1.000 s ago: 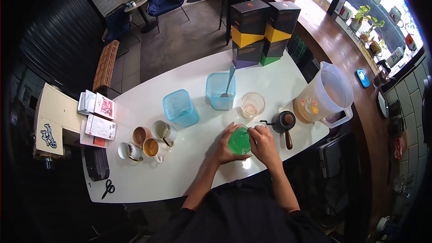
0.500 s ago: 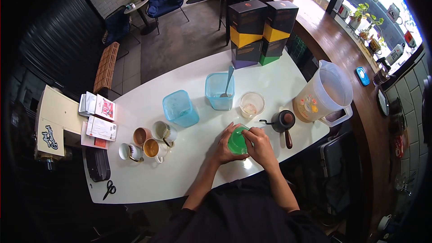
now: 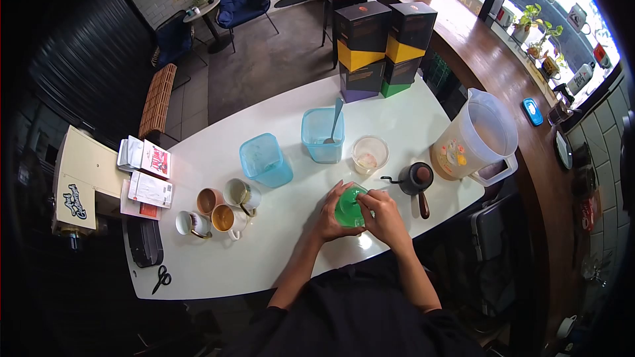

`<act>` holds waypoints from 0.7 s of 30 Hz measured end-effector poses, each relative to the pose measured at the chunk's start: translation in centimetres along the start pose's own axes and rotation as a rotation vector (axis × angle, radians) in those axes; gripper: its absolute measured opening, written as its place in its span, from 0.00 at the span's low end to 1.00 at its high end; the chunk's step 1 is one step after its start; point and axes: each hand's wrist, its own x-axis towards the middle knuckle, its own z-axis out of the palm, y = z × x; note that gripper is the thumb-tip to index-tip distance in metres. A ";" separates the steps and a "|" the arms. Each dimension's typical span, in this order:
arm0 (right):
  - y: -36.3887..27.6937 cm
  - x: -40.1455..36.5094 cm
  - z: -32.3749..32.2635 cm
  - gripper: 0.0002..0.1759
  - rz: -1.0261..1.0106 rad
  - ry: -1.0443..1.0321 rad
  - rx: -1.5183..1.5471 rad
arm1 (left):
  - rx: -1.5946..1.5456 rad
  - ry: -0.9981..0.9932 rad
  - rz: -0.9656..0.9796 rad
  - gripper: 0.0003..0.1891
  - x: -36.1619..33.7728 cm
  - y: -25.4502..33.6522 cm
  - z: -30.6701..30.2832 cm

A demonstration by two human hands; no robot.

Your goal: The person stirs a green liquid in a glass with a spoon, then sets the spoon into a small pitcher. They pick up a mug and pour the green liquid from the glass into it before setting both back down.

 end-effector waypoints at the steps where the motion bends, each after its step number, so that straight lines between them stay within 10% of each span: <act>1: -0.1 0.1 0.2 0.11 -0.010 0.005 0.023 | 0.013 -0.001 0.001 0.59 0.0 0.0 0.0; 21: -0.4 0.3 -0.1 0.11 0.008 -0.038 0.035 | 0.054 0.007 0.028 0.59 0.0 -0.5 0.0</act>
